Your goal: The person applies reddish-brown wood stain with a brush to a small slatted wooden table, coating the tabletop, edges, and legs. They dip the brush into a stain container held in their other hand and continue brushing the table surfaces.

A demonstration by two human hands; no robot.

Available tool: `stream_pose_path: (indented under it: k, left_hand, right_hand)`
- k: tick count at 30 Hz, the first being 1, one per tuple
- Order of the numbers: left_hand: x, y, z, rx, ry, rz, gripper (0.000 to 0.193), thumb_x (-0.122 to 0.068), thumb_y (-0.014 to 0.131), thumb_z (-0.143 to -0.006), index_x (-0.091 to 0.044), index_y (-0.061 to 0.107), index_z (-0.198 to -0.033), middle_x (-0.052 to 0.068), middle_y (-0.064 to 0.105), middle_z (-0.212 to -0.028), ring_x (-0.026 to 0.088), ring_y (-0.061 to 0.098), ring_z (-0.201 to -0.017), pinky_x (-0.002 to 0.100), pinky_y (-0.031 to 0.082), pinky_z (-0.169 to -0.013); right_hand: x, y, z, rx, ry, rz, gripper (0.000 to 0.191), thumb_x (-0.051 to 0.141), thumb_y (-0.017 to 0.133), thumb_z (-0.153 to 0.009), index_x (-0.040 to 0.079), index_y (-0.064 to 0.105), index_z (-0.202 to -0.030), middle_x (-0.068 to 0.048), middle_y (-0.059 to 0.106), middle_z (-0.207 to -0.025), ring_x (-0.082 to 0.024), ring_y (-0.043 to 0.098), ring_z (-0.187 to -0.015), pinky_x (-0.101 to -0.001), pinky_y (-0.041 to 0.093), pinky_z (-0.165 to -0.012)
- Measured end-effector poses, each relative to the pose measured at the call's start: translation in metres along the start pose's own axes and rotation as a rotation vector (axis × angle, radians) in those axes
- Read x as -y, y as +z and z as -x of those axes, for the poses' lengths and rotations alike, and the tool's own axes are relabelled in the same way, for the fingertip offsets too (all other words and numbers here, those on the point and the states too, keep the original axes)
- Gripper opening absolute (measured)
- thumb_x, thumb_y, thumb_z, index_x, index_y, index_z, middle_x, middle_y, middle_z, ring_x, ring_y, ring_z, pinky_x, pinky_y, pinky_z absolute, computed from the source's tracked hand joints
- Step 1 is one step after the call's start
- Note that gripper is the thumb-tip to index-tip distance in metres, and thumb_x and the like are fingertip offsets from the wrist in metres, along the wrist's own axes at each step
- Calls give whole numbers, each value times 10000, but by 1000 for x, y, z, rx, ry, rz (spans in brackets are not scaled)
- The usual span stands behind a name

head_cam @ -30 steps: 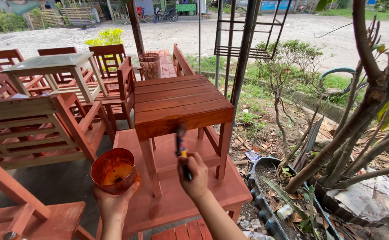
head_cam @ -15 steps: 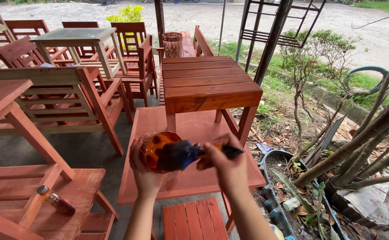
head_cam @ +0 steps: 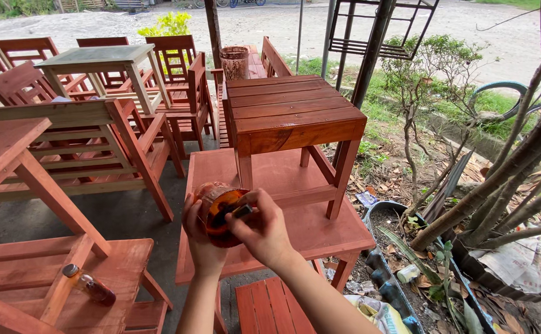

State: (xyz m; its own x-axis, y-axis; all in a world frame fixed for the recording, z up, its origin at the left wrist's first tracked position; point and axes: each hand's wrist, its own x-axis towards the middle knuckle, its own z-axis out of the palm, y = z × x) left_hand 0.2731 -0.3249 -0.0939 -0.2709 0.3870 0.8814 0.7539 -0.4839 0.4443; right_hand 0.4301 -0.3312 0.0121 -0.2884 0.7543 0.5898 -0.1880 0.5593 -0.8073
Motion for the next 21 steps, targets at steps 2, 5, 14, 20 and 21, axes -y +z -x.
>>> stream_pose_path:
  k: [2, 5, 14, 20, 21]
  left_hand:
    - [2, -6, -2, 1, -6, -18, 898, -171, 843, -823, -122, 243, -1490, 193, 265, -1599, 416, 305, -1509, 509, 396, -1209]
    - [6, -15, -6, -45, 57, -46, 911, -183, 849, -813, -129, 236, -1486, 174, 279, -1580, 409, 317, -1496, 529, 391, -1217]
    - [15, -38, -17, -18, 189, -37, 835, -187, 845, -820, -122, 319, -1465, 128, 321, -1580, 385, 330, -1504, 544, 347, -1259]
    - [23, -56, -19, -2, 158, -125, 881, -209, 868, -786, -125, 319, -1470, 138, 315, -1575, 403, 290, -1496, 575, 331, -1240]
    - [25, -59, -19, 9, 152, -149, 905, -225, 879, -760, -122, 320, -1464, 139, 314, -1566, 409, 283, -1486, 580, 326, -1230]
  right_hand:
    - [3, 3, 3, 35, -59, 123, 269, 51, 771, -878, 6, 556, -1033, -120, 694, -921, -142, 709, -833, -290, 621, -711]
    - [8, 9, 4, 64, -41, 101, 269, 71, 744, -858, 7, 526, -1002, -132, 694, -953, -183, 730, -840, -305, 633, -711]
    - [7, 32, -5, 11, -91, 344, 251, 109, 748, -845, -7, 525, -854, -181, 635, -822, -328, 647, -739, -382, 535, -673]
    - [0, 44, 5, -40, 56, 81, 202, 123, 725, -862, 8, 563, -904, -111, 636, -830, -245, 635, -765, -367, 561, -682]
    - [-1, 43, 5, -63, 59, 184, 214, 115, 757, -846, 5, 586, -914, -117, 626, -859, -238, 635, -776, -368, 565, -684]
